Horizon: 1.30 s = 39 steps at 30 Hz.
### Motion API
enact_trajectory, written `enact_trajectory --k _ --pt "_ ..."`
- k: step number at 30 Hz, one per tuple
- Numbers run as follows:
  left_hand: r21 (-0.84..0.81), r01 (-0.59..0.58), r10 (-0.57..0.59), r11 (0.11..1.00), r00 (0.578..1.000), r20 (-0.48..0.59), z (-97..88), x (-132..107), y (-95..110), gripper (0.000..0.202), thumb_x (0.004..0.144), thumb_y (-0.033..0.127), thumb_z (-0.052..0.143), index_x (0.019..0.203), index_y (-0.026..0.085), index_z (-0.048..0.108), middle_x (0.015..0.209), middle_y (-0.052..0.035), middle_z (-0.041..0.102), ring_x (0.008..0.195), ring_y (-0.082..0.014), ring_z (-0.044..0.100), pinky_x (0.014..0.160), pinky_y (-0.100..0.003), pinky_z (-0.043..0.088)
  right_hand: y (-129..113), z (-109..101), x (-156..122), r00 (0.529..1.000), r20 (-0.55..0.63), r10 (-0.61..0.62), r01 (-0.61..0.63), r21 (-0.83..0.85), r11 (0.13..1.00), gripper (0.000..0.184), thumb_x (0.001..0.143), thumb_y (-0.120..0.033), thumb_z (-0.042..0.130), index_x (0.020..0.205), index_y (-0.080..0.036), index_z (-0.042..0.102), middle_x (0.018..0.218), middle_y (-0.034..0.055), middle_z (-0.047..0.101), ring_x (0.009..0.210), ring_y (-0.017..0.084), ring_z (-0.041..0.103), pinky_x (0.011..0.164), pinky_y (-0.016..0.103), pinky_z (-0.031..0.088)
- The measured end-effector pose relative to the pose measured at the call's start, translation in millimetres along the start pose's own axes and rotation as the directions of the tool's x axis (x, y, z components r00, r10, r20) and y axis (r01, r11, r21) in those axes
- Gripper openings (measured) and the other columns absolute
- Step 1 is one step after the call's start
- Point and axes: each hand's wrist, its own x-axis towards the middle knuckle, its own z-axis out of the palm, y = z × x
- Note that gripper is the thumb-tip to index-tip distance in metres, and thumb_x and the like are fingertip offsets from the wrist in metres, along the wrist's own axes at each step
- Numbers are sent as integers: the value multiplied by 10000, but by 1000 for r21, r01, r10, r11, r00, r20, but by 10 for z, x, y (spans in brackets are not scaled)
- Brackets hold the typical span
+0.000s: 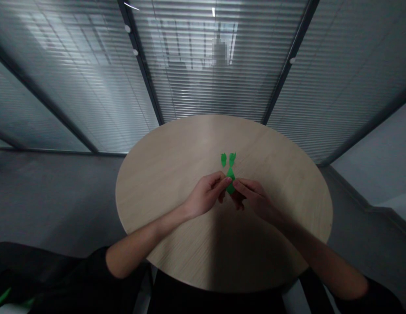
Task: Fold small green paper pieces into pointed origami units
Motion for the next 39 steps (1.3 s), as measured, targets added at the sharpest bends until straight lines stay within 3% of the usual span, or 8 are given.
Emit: enact_trajectory --k 13,20,29,36,39 --pt "-92 35 -27 995 995 93 24 10 -39 422 1049 541 445 847 176 511 684 -4 599 575 -109 531 520 -219 438 56 9 27 997 -74 -30 26 -56 998 451 994 -571 524 761 -187 573 599 -21 554 485 103 514 458 239 405" --pt "-31 57 -52 998 988 144 35 -4 -67 442 1062 548 414 853 175 524 698 -2 597 574 -102 524 516 -211 432 50 25 21 986 -161 -31 14 -103 995 411 978 -508 541 705 -200 545 532 -36 535 440 93 492 423 219 378" --pt "33 77 -83 997 959 270 -91 6 -185 433 1074 543 377 958 165 555 797 -29 609 628 -116 545 554 -231 456 207 -4 141 991 -109 76 -83 -65 994 424 975 -563 512 774 -193 560 609 -26 551 486 104 532 434 215 426" --pt "7 247 -230 969 892 389 -252 202 -343 449 967 614 562 970 166 565 741 18 566 577 -112 550 491 -221 441 396 -31 295 982 -165 88 -110 -132 985 481 962 -617 518 736 -193 538 609 -41 482 477 90 456 417 212 360" --pt "-35 283 -251 958 896 366 -266 248 -419 466 937 630 595 933 165 564 699 27 552 563 -106 535 485 -209 416 442 -42 323 974 -190 127 -151 -118 981 514 945 -674 521 764 -193 536 605 -54 453 469 88 437 415 213 359"
